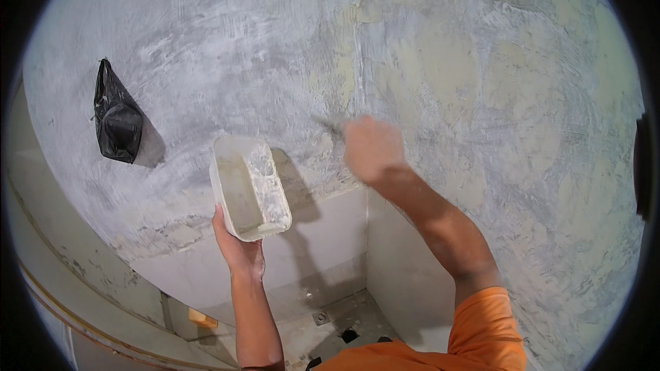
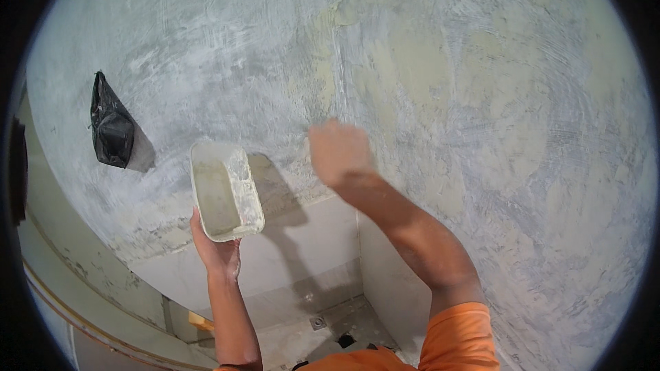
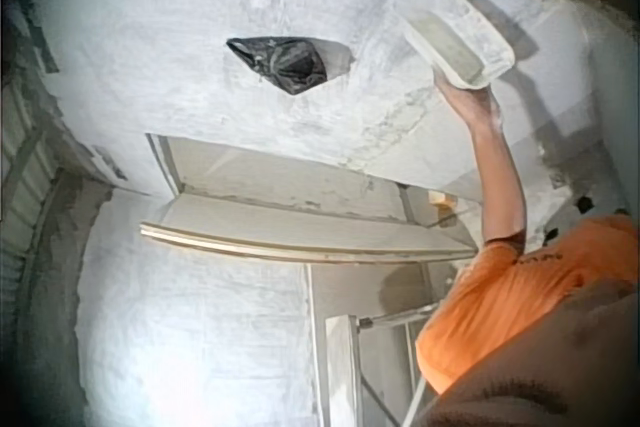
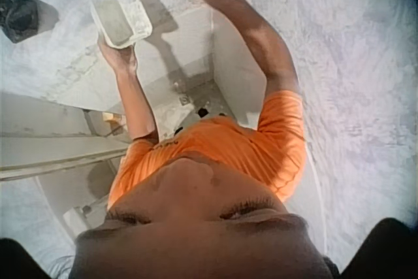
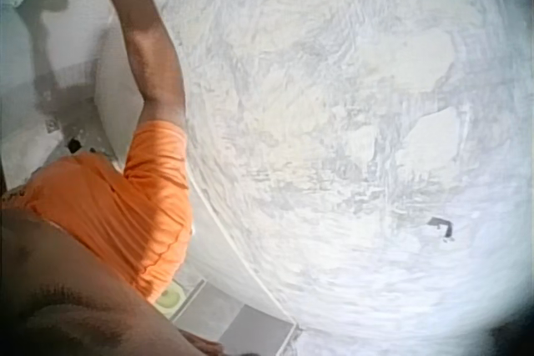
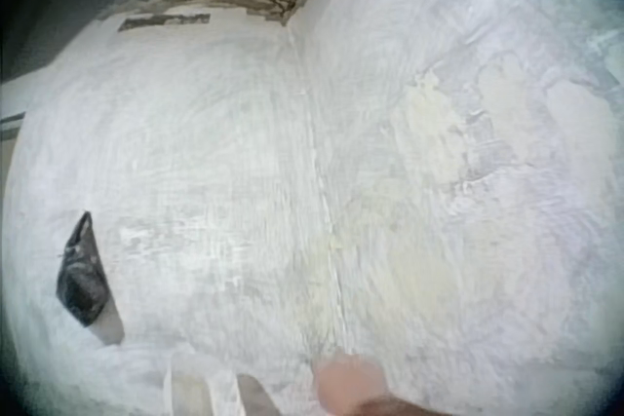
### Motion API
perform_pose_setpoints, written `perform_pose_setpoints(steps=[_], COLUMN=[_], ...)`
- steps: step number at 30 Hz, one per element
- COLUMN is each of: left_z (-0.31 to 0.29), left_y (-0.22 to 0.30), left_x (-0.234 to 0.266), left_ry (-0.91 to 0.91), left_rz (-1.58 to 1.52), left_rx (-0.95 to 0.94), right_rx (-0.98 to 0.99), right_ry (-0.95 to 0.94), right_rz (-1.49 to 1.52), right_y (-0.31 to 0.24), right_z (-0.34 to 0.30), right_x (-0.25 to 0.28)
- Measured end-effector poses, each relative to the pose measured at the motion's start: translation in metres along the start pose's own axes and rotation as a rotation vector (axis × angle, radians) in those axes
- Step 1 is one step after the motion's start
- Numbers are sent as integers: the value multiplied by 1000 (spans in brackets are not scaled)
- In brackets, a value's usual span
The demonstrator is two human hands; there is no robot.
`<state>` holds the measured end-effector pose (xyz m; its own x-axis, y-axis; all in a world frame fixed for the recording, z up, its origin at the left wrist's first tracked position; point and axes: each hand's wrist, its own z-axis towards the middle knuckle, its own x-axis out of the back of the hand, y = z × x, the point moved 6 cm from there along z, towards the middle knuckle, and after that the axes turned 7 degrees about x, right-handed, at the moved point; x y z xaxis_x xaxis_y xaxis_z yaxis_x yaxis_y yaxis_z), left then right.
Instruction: The person applies a white substance from a container to a corner of an unfinished wall using a putty knife. They periodically scrape the substance from the container onto the knife before spreading it across the wall surface.
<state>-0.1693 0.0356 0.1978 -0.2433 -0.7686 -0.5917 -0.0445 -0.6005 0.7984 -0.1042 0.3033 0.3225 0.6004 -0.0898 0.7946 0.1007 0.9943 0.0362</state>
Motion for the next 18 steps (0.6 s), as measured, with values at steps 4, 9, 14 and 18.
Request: perform_pose_setpoints(steps=[4,9,14,18], left_z=[-12,-6,4,6], left_y=[4,2,-16,-14], left_x=[-19,0,3,10], left_ry=[78,105,149,185], left_rz=[-69,-83,-116,-100], left_rx=[-48,-90,-43,-30], right_rx=[-116,-131,-80,17], right_ry=[335,404,212,-75], right_rz=[-40,-120,-179,18], right_y=[40,47,19,12], right_z=[20,33,-25,-51], right_x=[38,-12,-159,-192])
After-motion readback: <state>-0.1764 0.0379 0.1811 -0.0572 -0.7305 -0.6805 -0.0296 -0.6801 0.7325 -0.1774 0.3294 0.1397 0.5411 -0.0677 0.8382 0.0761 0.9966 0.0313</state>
